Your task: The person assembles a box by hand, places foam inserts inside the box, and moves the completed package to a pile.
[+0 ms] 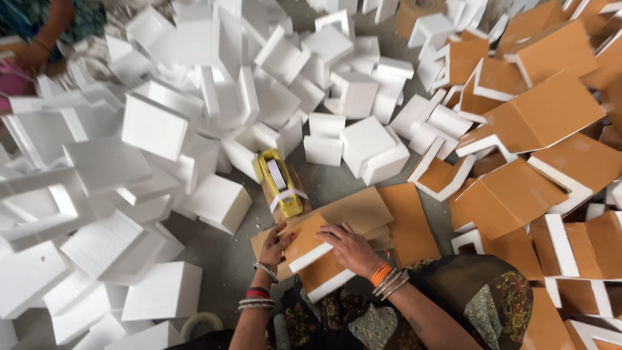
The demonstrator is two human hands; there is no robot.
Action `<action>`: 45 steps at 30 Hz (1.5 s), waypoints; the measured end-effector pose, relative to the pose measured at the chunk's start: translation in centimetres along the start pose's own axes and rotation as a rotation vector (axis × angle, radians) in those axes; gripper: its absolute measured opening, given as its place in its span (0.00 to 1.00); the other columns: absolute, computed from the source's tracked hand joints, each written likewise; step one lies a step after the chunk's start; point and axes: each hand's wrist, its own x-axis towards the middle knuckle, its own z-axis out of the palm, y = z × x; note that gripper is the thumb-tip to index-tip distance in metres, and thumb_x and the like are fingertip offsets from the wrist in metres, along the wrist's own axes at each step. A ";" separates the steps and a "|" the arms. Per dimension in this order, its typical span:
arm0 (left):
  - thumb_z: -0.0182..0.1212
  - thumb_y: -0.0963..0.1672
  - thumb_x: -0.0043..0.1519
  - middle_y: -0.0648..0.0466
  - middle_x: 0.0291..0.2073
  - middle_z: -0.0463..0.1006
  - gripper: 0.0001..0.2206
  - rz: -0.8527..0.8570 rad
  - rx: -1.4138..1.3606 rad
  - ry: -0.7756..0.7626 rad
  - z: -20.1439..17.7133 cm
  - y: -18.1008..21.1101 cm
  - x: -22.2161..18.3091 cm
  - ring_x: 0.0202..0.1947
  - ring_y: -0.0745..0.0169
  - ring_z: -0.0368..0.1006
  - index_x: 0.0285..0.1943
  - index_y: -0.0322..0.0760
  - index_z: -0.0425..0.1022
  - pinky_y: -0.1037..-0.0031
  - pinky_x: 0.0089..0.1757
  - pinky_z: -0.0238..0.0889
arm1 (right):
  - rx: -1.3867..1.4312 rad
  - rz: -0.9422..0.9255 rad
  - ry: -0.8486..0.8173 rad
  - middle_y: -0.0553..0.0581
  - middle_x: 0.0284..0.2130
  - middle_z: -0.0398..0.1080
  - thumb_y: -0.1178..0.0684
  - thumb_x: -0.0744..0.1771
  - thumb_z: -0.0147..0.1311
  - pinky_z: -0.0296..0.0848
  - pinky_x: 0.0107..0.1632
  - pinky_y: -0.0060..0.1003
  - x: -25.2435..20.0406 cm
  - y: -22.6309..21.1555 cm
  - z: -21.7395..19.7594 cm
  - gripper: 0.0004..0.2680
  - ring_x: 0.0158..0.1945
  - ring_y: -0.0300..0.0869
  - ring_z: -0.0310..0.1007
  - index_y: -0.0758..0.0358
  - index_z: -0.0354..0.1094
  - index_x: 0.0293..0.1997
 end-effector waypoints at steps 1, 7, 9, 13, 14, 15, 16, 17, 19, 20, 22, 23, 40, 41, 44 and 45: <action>0.67 0.46 0.57 0.48 0.52 0.78 0.29 -0.031 -0.002 0.025 -0.5 -0.6 0.4 0.45 0.61 0.78 0.70 0.40 0.66 0.72 0.39 0.75 | -0.009 -0.006 0.014 0.52 0.59 0.63 0.63 0.63 0.53 0.76 0.55 0.40 -0.2 -0.2 0.1 0.20 0.57 0.46 0.65 0.57 0.64 0.64; 0.57 0.57 0.65 0.46 0.48 0.79 0.30 -0.010 0.013 0.144 -0.7 -2.3 1.2 0.45 0.58 0.76 0.68 0.31 0.72 0.69 0.40 0.72 | -0.039 0.005 0.078 0.51 0.58 0.65 0.63 0.62 0.55 0.73 0.60 0.40 -1.5 -1.2 -0.4 0.21 0.62 0.45 0.64 0.56 0.66 0.62; 0.51 0.61 0.65 0.47 0.49 0.77 0.34 -0.135 0.076 0.196 -0.9 -1.4 -0.2 0.49 0.55 0.75 0.70 0.36 0.70 0.67 0.43 0.72 | 0.083 0.190 0.028 0.52 0.62 0.64 0.62 0.64 0.54 0.79 0.47 0.32 -1.6 -0.7 -0.8 0.20 0.62 0.46 0.65 0.54 0.63 0.64; 0.36 0.67 0.60 0.45 0.60 0.74 0.41 -0.285 0.134 0.016 0.5 1.7 -4.4 0.58 0.46 0.72 0.75 0.44 0.62 0.58 0.54 0.66 | 0.033 0.159 0.407 0.53 0.58 0.69 0.59 0.63 0.59 0.78 0.54 0.36 -1.4 -0.5 -2.7 0.20 0.58 0.47 0.70 0.55 0.65 0.62; 0.35 0.66 0.58 0.41 0.62 0.74 0.41 -0.289 0.014 -0.050 1.2 2.4 -5.3 0.59 0.40 0.74 0.75 0.46 0.61 0.58 0.56 0.68 | -0.018 0.185 0.467 0.53 0.57 0.70 0.58 0.62 0.59 0.77 0.54 0.39 -1.6 -0.5 -3.3 0.20 0.57 0.48 0.70 0.57 0.66 0.62; 0.35 0.66 0.58 0.41 0.62 0.74 0.41 -0.291 0.016 -0.052 2.0 2.9 -6.1 0.59 0.40 0.74 0.75 0.46 0.61 0.58 0.56 0.68 | -0.067 0.213 0.524 0.54 0.55 0.71 0.57 0.62 0.60 0.76 0.55 0.42 -1.8 -0.7 -3.5 0.21 0.56 0.48 0.71 0.58 0.66 0.62; 0.39 0.66 0.58 0.36 0.62 0.73 0.43 -0.163 -0.056 -0.065 2.9 3.3 -6.6 0.60 0.39 0.73 0.75 0.41 0.61 0.55 0.57 0.68 | -0.067 0.217 0.525 0.54 0.55 0.71 0.57 0.62 0.60 0.76 0.55 0.42 -1.7 -0.8 -3.6 0.21 0.56 0.48 0.71 0.58 0.66 0.62; 0.42 0.66 0.58 0.32 0.63 0.73 0.45 -0.039 -0.132 -0.075 3.5 3.5 -7.1 0.61 0.38 0.73 0.75 0.35 0.61 0.53 0.59 0.68 | -0.060 0.268 0.488 0.56 0.54 0.71 0.55 0.63 0.60 0.77 0.52 0.41 -1.7 -0.9 -3.5 0.20 0.54 0.48 0.71 0.60 0.66 0.62; 0.46 0.65 0.58 0.37 0.65 0.68 0.44 0.028 -0.107 -0.009 4.2 4.2 -7.5 0.63 0.41 0.70 0.77 0.39 0.51 0.55 0.60 0.65 | -0.050 0.320 0.448 0.58 0.53 0.72 0.52 0.64 0.60 0.77 0.50 0.40 -1.7 -1.0 -2.8 0.19 0.52 0.49 0.72 0.62 0.66 0.62; 0.50 0.64 0.57 0.43 0.68 0.64 0.45 0.102 -0.080 0.056 4.5 4.4 -7.6 0.65 0.44 0.67 0.79 0.44 0.41 0.56 0.61 0.62 | -0.002 0.363 0.351 0.61 0.53 0.70 0.49 0.66 0.59 0.79 0.47 0.39 -1.7 -1.3 -2.2 0.20 0.51 0.49 0.73 0.64 0.62 0.63; 0.59 0.60 0.58 0.38 0.67 0.66 0.46 0.277 0.065 0.080 5.4 4.6 -8.0 0.65 0.41 0.67 0.79 0.39 0.43 0.55 0.60 0.63 | 0.046 0.410 0.253 0.64 0.52 0.69 0.46 0.67 0.58 0.80 0.44 0.38 -2.2 -2.0 -1.1 0.21 0.50 0.49 0.75 0.66 0.59 0.63; 0.68 0.56 0.58 0.33 0.65 0.68 0.47 0.457 0.211 0.101 5.8 4.9 -8.3 0.65 0.39 0.67 0.78 0.33 0.45 0.54 0.59 0.63 | 0.070 0.411 0.217 0.65 0.51 0.68 0.45 0.66 0.60 0.80 0.44 0.40 -2.4 -2.7 -0.6 0.23 0.48 0.50 0.75 0.68 0.56 0.63; 0.66 0.45 0.58 0.44 0.56 0.78 0.27 0.556 0.886 0.309 2.7 11.4 -10.5 0.54 0.39 0.76 0.68 0.46 0.66 0.56 0.49 0.70 | 0.399 0.207 0.027 0.58 0.43 0.76 0.41 0.68 0.56 0.78 0.43 0.42 -2.6 -7.8 -1.4 0.17 0.43 0.48 0.79 0.64 0.61 0.54; 0.66 0.45 0.58 0.44 0.56 0.78 0.27 0.549 0.887 0.314 2.7 11.8 -10.7 0.54 0.39 0.76 0.68 0.46 0.66 0.56 0.49 0.70 | 0.368 0.202 -0.006 0.57 0.42 0.75 0.41 0.68 0.57 0.77 0.42 0.43 -2.4 -7.8 -1.6 0.16 0.43 0.49 0.79 0.63 0.62 0.51; 0.65 0.44 0.58 0.47 0.54 0.79 0.27 0.405 1.008 0.244 2.7 12.9 -11.2 0.50 0.41 0.76 0.68 0.48 0.66 0.56 0.47 0.70 | 0.330 0.211 -0.099 0.56 0.40 0.75 0.42 0.68 0.57 0.76 0.42 0.44 -2.1 -7.7 -1.9 0.14 0.41 0.49 0.78 0.62 0.63 0.48; 0.65 0.44 0.58 0.48 0.53 0.79 0.26 0.390 1.032 0.235 2.7 13.1 -11.1 0.50 0.41 0.77 0.67 0.48 0.66 0.56 0.47 0.70 | 0.319 0.226 -0.155 0.56 0.39 0.75 0.43 0.68 0.57 0.76 0.41 0.44 -2.2 -7.6 -1.8 0.13 0.41 0.49 0.78 0.61 0.64 0.47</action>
